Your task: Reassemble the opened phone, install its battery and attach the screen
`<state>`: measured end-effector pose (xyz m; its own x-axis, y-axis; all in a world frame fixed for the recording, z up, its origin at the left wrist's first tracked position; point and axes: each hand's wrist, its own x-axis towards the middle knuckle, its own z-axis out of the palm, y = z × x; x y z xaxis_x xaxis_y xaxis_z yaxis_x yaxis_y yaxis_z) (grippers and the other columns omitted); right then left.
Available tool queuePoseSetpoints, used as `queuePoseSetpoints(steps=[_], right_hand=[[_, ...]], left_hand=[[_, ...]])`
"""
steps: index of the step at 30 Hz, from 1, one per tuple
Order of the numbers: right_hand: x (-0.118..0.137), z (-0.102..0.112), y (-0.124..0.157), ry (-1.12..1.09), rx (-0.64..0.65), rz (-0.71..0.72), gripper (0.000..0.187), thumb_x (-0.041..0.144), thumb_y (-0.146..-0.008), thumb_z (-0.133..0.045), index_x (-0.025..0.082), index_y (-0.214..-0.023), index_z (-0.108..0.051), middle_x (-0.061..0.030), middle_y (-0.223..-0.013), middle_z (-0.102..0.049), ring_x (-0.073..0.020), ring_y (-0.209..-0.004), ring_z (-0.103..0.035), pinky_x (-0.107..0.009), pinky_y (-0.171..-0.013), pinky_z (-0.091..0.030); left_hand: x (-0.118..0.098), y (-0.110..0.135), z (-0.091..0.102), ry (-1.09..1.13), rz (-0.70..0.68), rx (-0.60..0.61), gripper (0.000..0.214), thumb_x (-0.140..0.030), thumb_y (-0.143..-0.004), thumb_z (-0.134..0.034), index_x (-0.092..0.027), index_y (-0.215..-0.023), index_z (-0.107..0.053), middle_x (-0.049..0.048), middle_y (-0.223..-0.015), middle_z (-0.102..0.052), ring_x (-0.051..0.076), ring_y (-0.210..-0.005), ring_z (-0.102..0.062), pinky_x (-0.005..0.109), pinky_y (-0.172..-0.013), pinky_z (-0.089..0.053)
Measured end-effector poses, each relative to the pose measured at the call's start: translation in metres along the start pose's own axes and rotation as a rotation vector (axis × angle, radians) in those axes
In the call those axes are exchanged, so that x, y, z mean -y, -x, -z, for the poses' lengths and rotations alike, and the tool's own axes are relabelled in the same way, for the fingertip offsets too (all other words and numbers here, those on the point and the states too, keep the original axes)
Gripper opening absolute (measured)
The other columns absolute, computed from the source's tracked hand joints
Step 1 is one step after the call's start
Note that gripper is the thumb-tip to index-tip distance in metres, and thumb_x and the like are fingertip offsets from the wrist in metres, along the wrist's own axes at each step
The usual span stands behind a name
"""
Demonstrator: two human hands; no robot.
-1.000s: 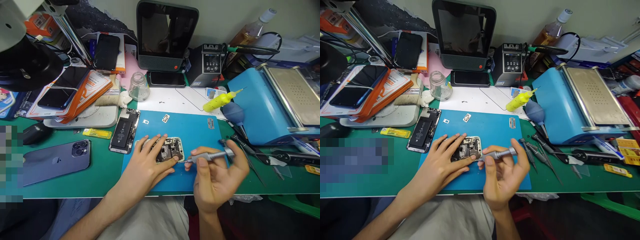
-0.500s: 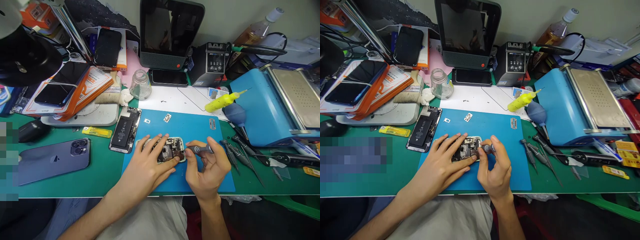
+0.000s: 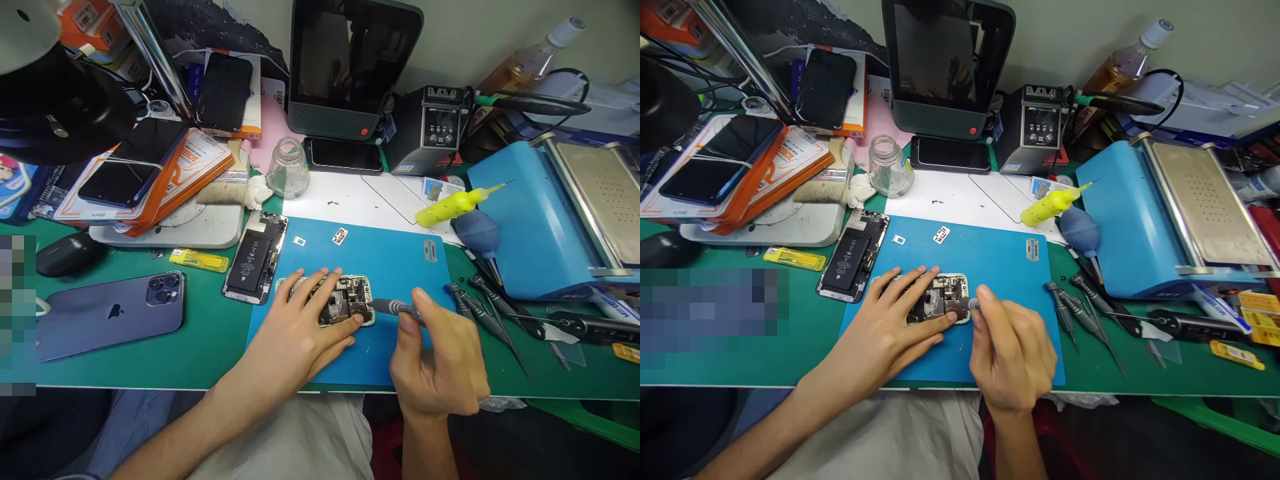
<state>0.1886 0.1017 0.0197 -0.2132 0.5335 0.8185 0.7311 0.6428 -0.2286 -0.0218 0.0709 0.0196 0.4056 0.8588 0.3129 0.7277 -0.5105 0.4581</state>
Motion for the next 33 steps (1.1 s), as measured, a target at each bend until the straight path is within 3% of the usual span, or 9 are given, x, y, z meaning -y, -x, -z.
queuePoseSetpoints(steps=[7, 10, 13, 19, 23, 27, 30, 33], right_hand=[[0.002, 0.001, -0.003, -0.004, 0.047, -0.008, 0.069, 0.005, -0.096, -0.076, 0.031, -0.158, -0.063, -0.0062, -0.108, -0.079, -0.0236, -0.099, -0.079, -0.038, -0.082, -0.067], [0.001, 0.001, -0.003, -0.052, 0.038, -0.032, 0.069, 0.004, -0.094, -0.077, 0.031, -0.157, -0.065, -0.0076, -0.114, -0.08, -0.0277, -0.103, -0.08, -0.043, -0.083, -0.069], [0.001, 0.001, -0.004, -0.077, 0.009, -0.032, 0.068, 0.001, -0.092, -0.079, 0.031, -0.152, -0.069, -0.0045, -0.104, -0.081, -0.0267, -0.096, -0.08, -0.043, -0.08, -0.07], [0.002, 0.002, -0.005, -0.119, -0.006, -0.041, 0.064, -0.002, -0.092, -0.076, 0.029, -0.148, -0.072, -0.0066, -0.111, -0.083, -0.0276, -0.101, -0.081, -0.045, -0.081, -0.069], [0.0, 0.001, -0.004, -0.126, 0.0, -0.076, 0.059, -0.001, -0.095, -0.072, 0.031, -0.144, -0.074, -0.0039, -0.104, -0.084, -0.0265, -0.096, -0.081, -0.046, -0.081, -0.068], [-0.002, -0.004, 0.0, -0.133, 0.056, -0.105, 0.073, 0.002, -0.089, -0.082, 0.031, -0.154, -0.065, -0.0063, -0.117, -0.083, -0.0286, -0.102, -0.082, -0.047, -0.084, -0.071], [0.003, -0.005, 0.001, -0.194, 0.074, -0.158, 0.085, 0.001, -0.085, -0.086, 0.031, -0.158, -0.057, -0.0057, -0.116, -0.082, -0.0254, -0.09, -0.083, -0.04, -0.07, -0.072], [0.017, -0.001, 0.001, -0.305, -0.068, -0.331, 0.082, -0.003, -0.089, -0.078, 0.033, -0.159, -0.053, -0.0012, -0.103, -0.077, -0.0169, -0.075, -0.077, -0.027, -0.054, -0.065]], left_hand=[[0.0, 0.0, 0.001, 0.001, 0.009, 0.017, 0.03, -0.039, -0.112, -0.064, -0.037, -0.137, -0.079, 0.0213, -0.168, -0.055, 0.043, -0.151, -0.059, 0.072, -0.118, -0.049], [0.0, 0.0, 0.001, -0.002, 0.007, 0.018, 0.03, -0.039, -0.111, -0.064, -0.037, -0.137, -0.079, 0.0216, -0.167, -0.056, 0.043, -0.151, -0.059, 0.072, -0.118, -0.049], [0.0, 0.0, 0.001, -0.003, 0.003, 0.015, 0.031, -0.039, -0.111, -0.065, -0.037, -0.138, -0.079, 0.0222, -0.166, -0.056, 0.043, -0.15, -0.059, 0.072, -0.117, -0.049], [0.0, 0.0, 0.0, 0.0, 0.009, 0.019, 0.031, -0.039, -0.111, -0.065, -0.037, -0.139, -0.079, 0.0213, -0.167, -0.056, 0.042, -0.152, -0.058, 0.071, -0.119, -0.048], [0.0, 0.001, 0.0, -0.003, 0.007, 0.017, 0.031, -0.038, -0.111, -0.065, -0.037, -0.139, -0.078, 0.0214, -0.168, -0.055, 0.042, -0.152, -0.057, 0.071, -0.119, -0.048], [0.0, 0.001, 0.001, -0.008, 0.007, 0.023, 0.031, -0.039, -0.111, -0.064, -0.038, -0.14, -0.078, 0.0204, -0.17, -0.053, 0.042, -0.152, -0.057, 0.071, -0.12, -0.047], [0.0, 0.001, 0.001, -0.019, -0.002, 0.029, 0.032, -0.04, -0.111, -0.065, -0.037, -0.139, -0.078, 0.0209, -0.169, -0.054, 0.042, -0.152, -0.058, 0.071, -0.119, -0.048], [0.0, 0.0, 0.001, -0.028, -0.002, 0.016, 0.03, -0.04, -0.11, -0.066, -0.038, -0.136, -0.08, 0.021, -0.167, -0.057, 0.042, -0.151, -0.059, 0.071, -0.118, -0.049]])
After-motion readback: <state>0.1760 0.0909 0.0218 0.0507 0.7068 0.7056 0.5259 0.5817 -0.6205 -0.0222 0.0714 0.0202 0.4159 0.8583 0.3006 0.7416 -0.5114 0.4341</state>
